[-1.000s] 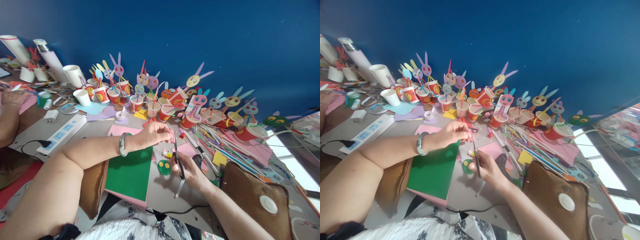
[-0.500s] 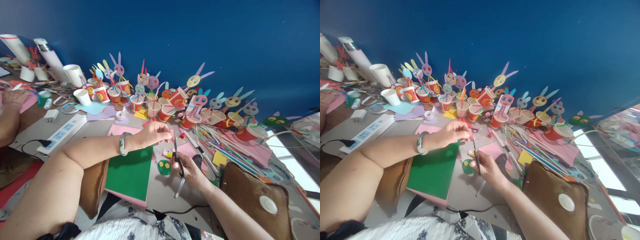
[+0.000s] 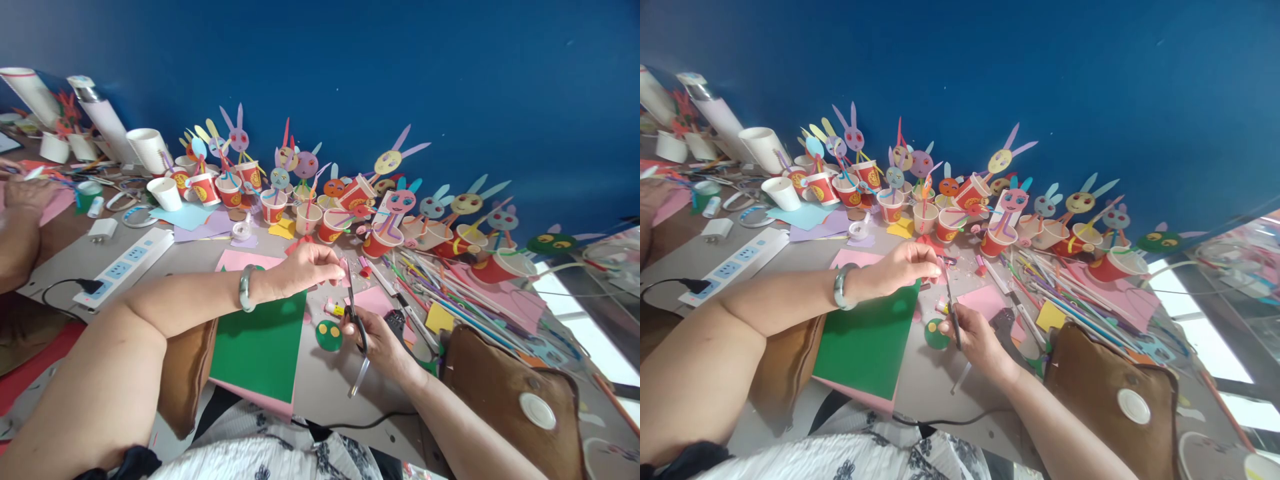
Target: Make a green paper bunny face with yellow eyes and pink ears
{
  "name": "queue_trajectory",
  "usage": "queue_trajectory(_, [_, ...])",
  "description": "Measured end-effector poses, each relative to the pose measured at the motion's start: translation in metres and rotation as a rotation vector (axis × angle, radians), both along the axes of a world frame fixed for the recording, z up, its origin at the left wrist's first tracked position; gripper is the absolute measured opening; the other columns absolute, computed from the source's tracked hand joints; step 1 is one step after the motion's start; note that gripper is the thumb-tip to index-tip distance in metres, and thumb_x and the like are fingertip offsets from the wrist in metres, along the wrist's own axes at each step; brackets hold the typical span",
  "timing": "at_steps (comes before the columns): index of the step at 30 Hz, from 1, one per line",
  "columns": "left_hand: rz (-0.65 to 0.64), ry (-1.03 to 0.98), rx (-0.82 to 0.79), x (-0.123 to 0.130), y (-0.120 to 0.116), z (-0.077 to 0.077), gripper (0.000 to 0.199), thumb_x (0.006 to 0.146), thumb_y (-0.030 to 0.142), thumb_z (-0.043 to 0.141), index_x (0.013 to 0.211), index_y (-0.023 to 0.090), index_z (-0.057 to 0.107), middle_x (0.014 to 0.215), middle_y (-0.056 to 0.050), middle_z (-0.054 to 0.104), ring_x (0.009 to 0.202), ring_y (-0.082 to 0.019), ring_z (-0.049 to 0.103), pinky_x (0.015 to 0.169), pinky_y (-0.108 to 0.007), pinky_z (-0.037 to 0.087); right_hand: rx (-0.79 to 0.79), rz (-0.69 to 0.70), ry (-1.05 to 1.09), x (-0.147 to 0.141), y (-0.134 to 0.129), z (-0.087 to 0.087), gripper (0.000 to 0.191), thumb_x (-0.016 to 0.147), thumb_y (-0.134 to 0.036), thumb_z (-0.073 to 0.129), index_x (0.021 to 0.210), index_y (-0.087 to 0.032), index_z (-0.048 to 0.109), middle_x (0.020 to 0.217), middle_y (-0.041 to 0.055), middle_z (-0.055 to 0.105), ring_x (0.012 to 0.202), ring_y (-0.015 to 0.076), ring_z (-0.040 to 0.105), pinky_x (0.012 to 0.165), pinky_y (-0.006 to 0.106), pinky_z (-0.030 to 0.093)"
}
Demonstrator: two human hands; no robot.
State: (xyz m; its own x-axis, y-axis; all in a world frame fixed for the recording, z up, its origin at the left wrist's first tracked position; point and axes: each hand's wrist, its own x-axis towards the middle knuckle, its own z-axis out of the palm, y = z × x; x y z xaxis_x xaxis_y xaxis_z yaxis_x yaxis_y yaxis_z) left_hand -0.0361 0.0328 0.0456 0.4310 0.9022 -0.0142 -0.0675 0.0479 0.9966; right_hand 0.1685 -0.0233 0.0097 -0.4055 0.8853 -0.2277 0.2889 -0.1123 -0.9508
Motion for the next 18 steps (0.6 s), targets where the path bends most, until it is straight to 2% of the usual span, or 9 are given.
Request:
queue_trajectory(7, [-0.01,0.02,0.018,-0.001,0.0,-0.001,0.016,0.075,0.029,0.068,0.071,0.014,0.062,0.062,0.002,0.06,0.051,-0.005,0.047,0.046,-0.019,0.03,-0.042,-0.013,0.028,-0.002,-0.001,-0.001,0.054,0.068,-0.07,0.074,0.071,-0.019,0.055,0.062,-0.0039,0.042,0.06,0.0111,0.034,0.057,0.029,0.031])
queue_trajectory(11, [-0.008,0.023,0.008,-0.001,0.0,0.0,0.015,0.074,0.027,0.068,0.073,0.013,0.063,0.067,0.0,0.063,0.053,-0.005,0.049,0.045,-0.018,0.031,0.021,-0.04,-0.001,0.001,0.0,0.001,0.053,0.07,-0.068,0.074,0.069,-0.019,0.054,0.06,-0.0047,0.042,0.057,0.0096,0.034,0.053,0.027,0.03])
queue_trajectory(14, [-0.009,0.04,-0.005,-0.001,0.0,0.003,0.014,0.078,0.026,0.066,0.074,0.013,0.063,0.067,0.0,0.063,0.054,-0.006,0.052,0.045,-0.017,0.033,0.123,-0.112,-0.075,0.01,0.004,0.005,0.052,0.072,-0.064,0.074,0.062,-0.021,0.046,0.054,-0.0056,0.042,0.051,0.0085,0.034,0.048,0.025,0.029])
queue_trajectory(18, [-0.018,0.101,-0.012,0.0,0.002,0.005,0.016,0.085,0.027,0.064,0.077,0.013,0.065,0.074,-0.002,0.068,0.055,-0.004,0.051,0.046,-0.015,0.035,0.163,-0.252,-0.227,0.028,0.012,0.012,0.044,0.075,-0.057,0.071,0.068,-0.024,0.042,0.047,-0.0055,0.05,0.041,0.0103,0.037,0.042,0.025,0.027])
